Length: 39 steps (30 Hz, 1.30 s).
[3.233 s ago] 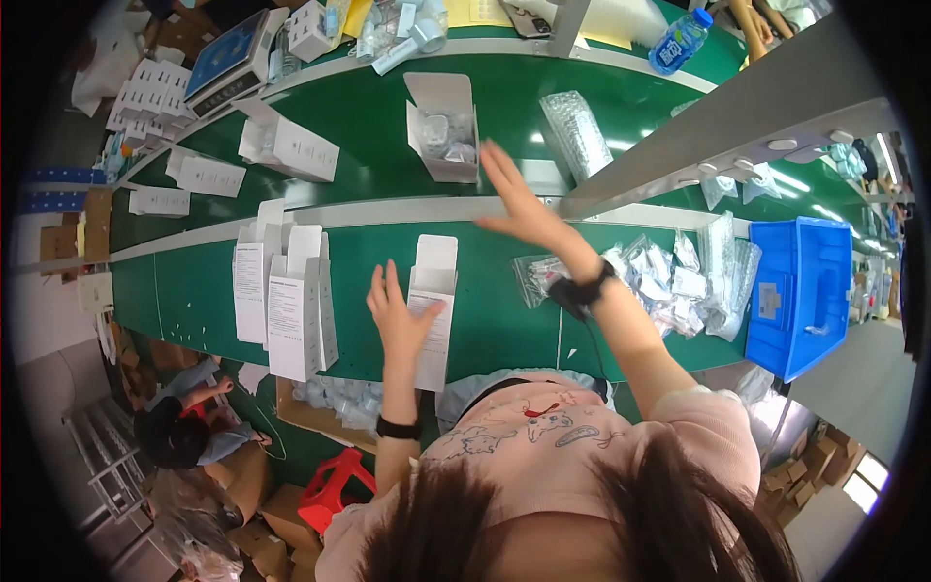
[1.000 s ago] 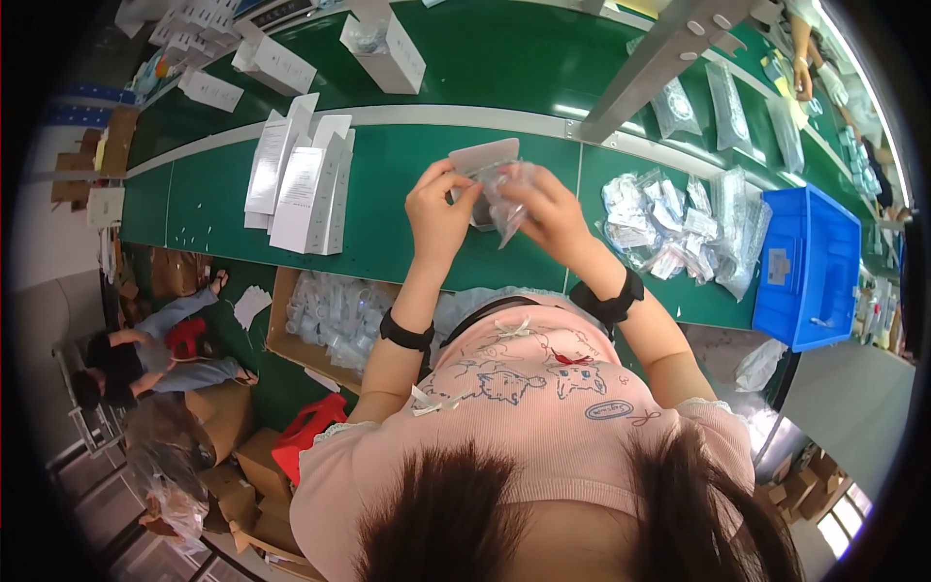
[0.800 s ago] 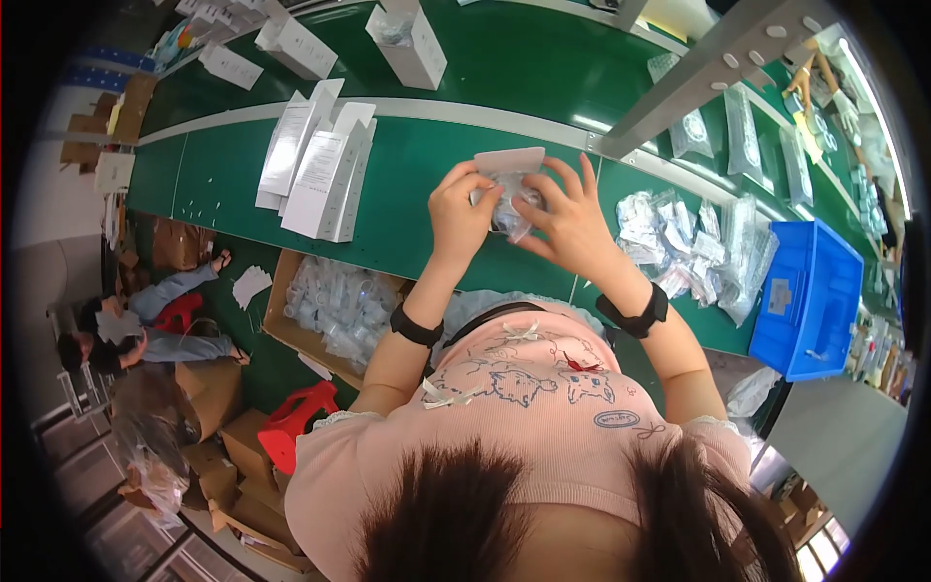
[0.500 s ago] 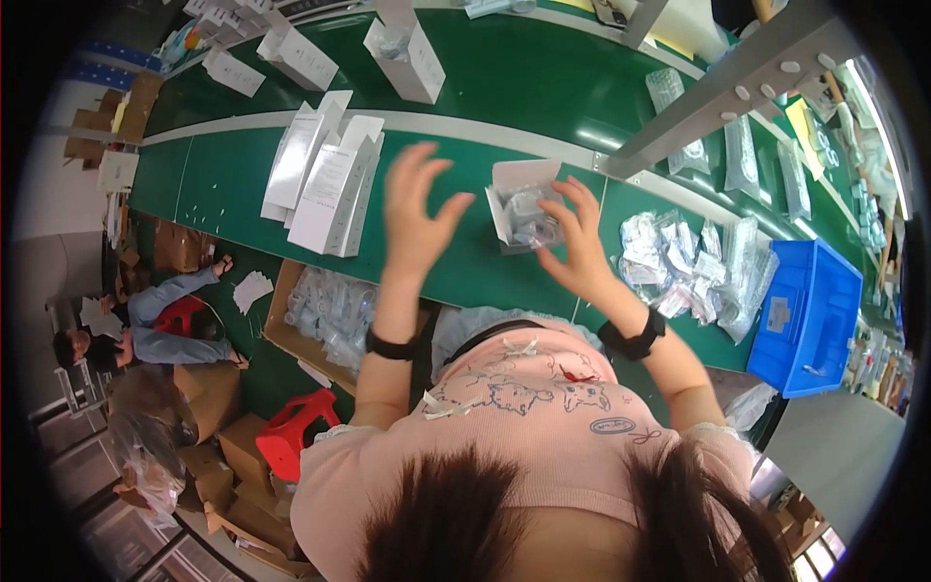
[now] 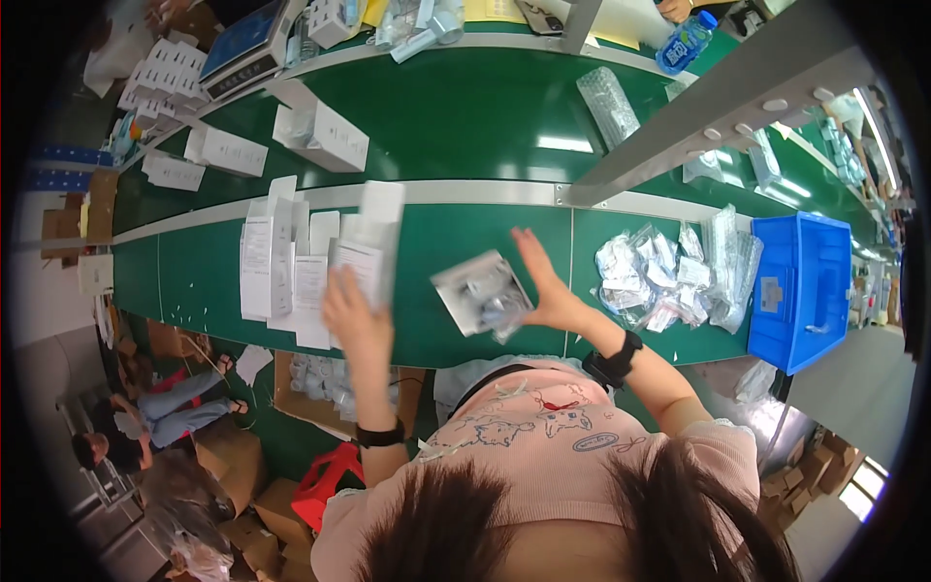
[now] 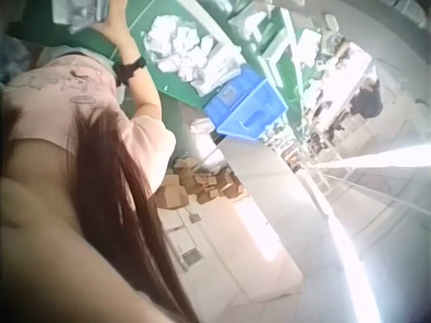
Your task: Packing small electronic components into white cardboard boxes on an assembly line.
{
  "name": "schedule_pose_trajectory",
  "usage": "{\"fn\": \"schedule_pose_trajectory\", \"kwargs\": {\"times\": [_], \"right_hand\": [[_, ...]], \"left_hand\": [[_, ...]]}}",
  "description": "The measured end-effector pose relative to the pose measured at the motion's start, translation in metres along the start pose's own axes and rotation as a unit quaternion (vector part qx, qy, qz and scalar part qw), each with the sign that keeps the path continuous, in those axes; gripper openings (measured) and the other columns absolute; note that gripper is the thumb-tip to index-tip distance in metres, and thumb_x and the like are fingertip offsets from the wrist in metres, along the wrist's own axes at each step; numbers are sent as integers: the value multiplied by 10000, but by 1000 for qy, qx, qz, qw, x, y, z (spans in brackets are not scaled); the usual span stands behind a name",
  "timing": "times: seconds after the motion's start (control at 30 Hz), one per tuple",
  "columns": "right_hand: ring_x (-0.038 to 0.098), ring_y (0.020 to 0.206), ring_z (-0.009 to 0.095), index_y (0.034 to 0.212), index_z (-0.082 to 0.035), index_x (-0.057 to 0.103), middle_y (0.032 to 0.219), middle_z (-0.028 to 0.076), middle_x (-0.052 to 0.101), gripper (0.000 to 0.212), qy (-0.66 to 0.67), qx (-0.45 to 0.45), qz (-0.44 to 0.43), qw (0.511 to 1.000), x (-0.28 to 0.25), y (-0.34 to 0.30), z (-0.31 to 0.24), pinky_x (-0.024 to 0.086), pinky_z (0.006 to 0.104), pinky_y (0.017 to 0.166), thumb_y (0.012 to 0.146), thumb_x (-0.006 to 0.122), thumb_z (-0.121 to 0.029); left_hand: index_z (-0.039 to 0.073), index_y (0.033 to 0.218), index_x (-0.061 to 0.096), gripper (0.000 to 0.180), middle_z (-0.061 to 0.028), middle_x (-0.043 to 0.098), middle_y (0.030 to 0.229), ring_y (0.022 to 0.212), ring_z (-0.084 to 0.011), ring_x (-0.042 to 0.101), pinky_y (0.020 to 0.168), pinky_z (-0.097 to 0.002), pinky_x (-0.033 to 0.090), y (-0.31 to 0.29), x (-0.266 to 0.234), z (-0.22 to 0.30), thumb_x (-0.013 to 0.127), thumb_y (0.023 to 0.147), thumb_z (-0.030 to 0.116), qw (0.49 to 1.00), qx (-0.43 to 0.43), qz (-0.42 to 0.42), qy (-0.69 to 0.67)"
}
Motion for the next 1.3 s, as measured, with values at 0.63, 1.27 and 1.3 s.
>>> {"fn": "schedule_pose_trajectory", "kwargs": {"times": [0.63, 1.27, 1.3], "right_hand": [[277, 1262, 273, 1364, -77, 230, 1349, 161, 312, 856, -76, 20, 123, 989, -52, 149, 67, 271, 341, 1012, 667, 717, -174], [482, 1045, 367, 1346, -72, 258, 1176, 255, 465, 804, -321, 214, 11, 923, -206, 166, 161, 387, 402, 875, 698, 685, -279], [484, 1043, 361, 1355, -72, 236, 1178, 255, 462, 815, -294, 209, 21, 932, -203, 164, 153, 380, 399, 879, 700, 678, -271]], "left_hand": [[47, 1317, 247, 884, -191, 342, 1277, 1170, -332, 354, 955, -416, 316, 40, 114, 32, 758, 611, 203, 880, -18, -227, -417], [134, 1088, 404, 742, -173, 332, 1287, 1132, -369, 382, 911, -419, 371, 21, 41, 196, 817, 472, 114, 876, 210, -81, -427], [129, 1079, 392, 739, -178, 334, 1287, 1132, -370, 383, 910, -419, 371, 17, 41, 193, 818, 475, 114, 880, 200, -59, -426]]}}
Point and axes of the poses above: each hand's wrist, its own y-axis towards the middle knuckle, its own x-axis out of the palm, z = x × y, the point moved 5 cm from there along y, towards the middle knuckle
